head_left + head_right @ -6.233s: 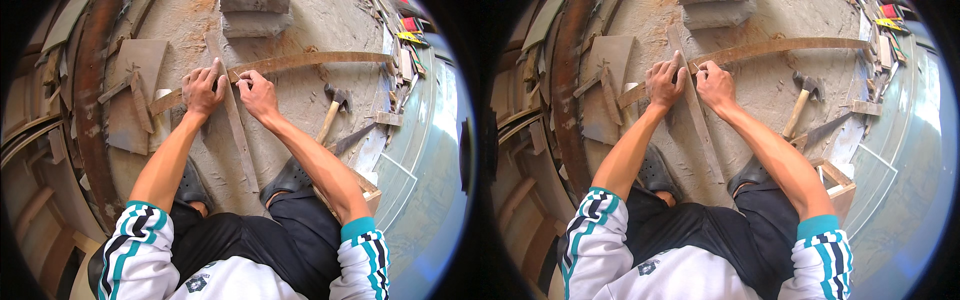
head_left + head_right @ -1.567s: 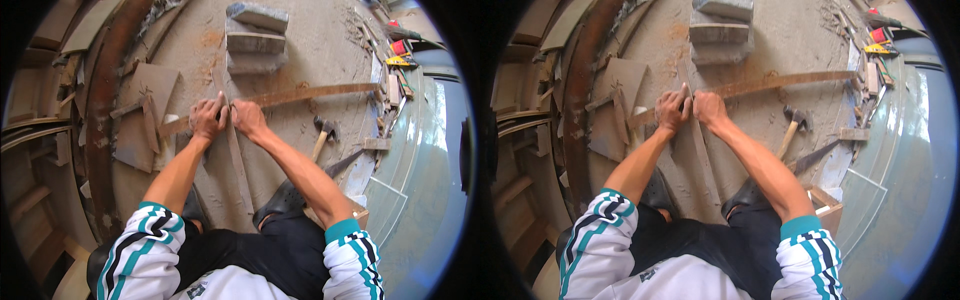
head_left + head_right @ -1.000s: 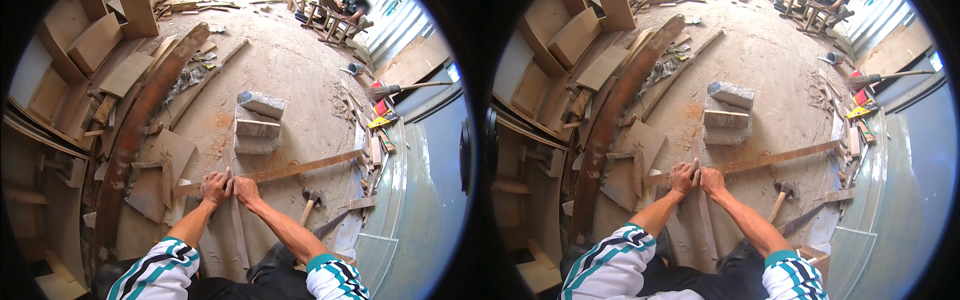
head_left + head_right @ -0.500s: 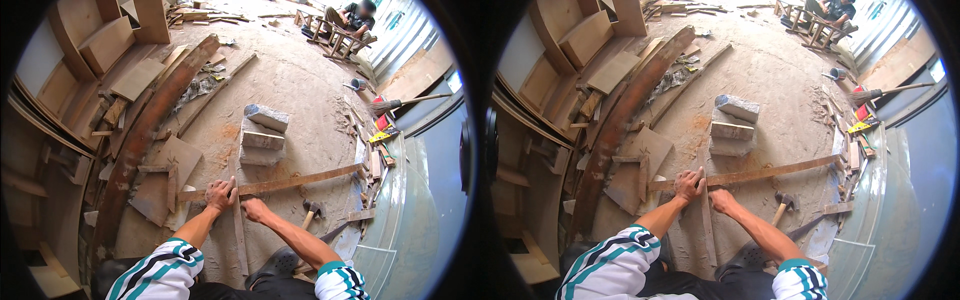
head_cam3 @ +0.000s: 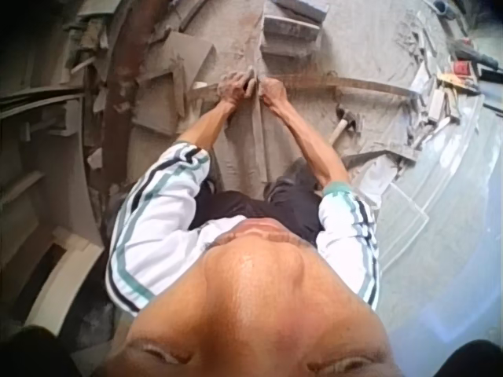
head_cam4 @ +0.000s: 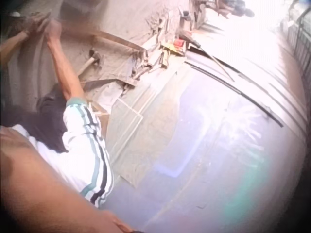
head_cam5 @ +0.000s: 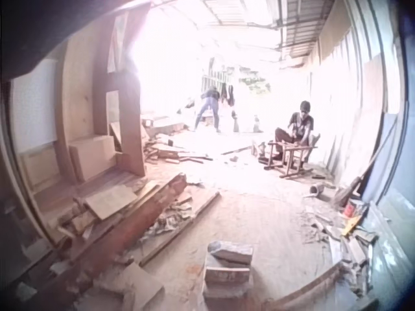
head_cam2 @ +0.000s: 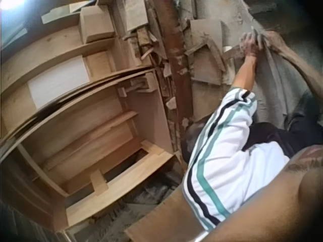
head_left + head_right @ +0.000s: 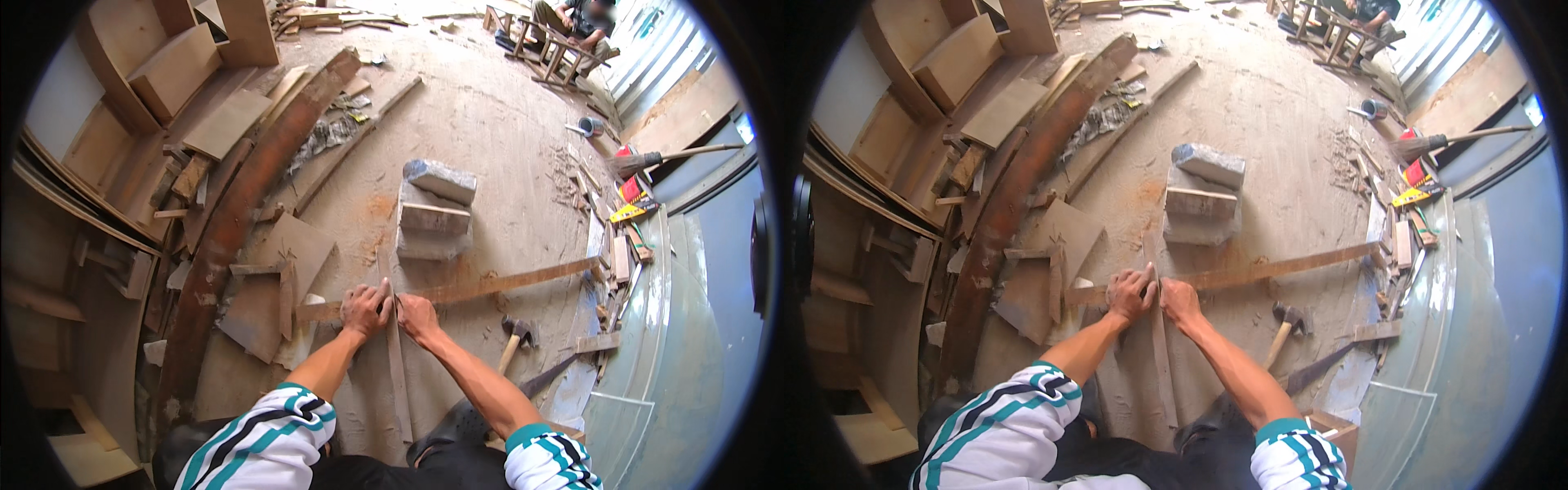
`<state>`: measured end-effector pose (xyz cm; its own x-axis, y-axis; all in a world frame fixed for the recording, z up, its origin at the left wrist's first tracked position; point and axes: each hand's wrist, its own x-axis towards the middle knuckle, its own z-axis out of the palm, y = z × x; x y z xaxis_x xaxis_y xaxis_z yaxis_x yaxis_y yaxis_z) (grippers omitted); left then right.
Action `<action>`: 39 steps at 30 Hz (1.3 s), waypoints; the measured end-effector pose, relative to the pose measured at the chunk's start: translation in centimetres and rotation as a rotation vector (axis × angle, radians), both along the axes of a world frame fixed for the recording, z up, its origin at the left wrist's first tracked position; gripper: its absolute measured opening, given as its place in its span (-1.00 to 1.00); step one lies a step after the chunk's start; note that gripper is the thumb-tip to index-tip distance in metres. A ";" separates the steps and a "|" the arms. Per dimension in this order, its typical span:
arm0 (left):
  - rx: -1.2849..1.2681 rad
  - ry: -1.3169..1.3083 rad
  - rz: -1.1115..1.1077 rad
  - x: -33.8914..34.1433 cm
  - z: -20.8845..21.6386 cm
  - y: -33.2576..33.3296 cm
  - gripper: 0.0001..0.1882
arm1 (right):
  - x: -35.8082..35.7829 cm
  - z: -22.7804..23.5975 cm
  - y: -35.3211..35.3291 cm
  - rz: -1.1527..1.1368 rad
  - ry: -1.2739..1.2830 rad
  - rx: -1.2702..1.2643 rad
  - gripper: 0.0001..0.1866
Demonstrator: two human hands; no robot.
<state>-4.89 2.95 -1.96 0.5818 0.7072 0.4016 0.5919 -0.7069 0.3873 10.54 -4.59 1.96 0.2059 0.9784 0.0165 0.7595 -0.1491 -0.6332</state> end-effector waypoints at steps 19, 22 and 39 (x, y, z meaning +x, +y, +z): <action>0.010 0.036 -0.026 0.1 0.0 -0.3 -0.51 | 0.6 0.3 -4.2 -0.117 0.128 0.009 -0.81; -0.003 0.053 -0.022 0.1 0.0 -0.3 -0.52 | 0.2 0.3 -2.4 -0.154 0.118 0.009 -0.80; -0.035 0.069 -0.011 0.2 -0.1 -0.4 -0.51 | -0.4 -0.8 -0.3 -0.025 0.062 0.038 -0.84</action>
<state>-4.71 2.59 -2.02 0.6154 0.7134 0.3352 0.6100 -0.7004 0.3706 10.18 -4.88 1.15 0.2325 0.9718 0.0395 0.7147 -0.1431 -0.6846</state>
